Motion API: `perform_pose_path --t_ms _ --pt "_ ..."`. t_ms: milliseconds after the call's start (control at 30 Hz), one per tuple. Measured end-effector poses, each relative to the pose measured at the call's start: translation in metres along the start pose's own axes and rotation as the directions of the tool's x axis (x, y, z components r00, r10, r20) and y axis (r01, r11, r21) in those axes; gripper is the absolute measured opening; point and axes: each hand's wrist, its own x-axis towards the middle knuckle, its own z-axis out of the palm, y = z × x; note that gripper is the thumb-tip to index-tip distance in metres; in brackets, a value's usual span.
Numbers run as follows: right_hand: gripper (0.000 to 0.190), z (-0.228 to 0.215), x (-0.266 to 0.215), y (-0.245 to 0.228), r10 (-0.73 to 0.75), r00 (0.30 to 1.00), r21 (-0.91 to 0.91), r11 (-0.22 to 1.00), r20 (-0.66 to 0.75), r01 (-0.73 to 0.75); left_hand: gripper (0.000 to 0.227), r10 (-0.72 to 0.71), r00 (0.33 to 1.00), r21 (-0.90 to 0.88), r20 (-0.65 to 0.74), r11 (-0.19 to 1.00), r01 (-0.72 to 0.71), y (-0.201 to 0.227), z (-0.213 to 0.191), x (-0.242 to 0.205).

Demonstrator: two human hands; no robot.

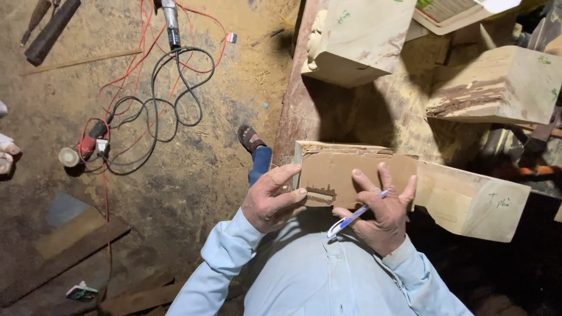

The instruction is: The person uses a pen and cardboard templates to mark lines and shapes onto wooden blocks in a workshop.

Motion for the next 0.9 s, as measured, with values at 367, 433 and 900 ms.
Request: perform_pose_path --t_ms 367,433,900 --pt "0.04 0.004 0.003 -0.005 -0.052 0.999 -0.069 0.996 -0.009 0.052 0.027 -0.012 0.998 0.0 0.066 1.0 0.012 0.003 -0.002 0.004" --pt "0.039 0.005 0.004 -0.003 -0.096 0.995 -0.056 0.994 -0.028 0.094 0.027 0.019 0.998 0.043 0.062 0.999 -0.021 0.008 -0.002 0.011" --pt "0.041 0.005 0.002 0.002 -0.114 0.993 0.021 0.993 0.016 0.114 0.023 -0.097 0.989 -0.019 0.114 0.995 0.1 0.001 -0.005 -0.002"
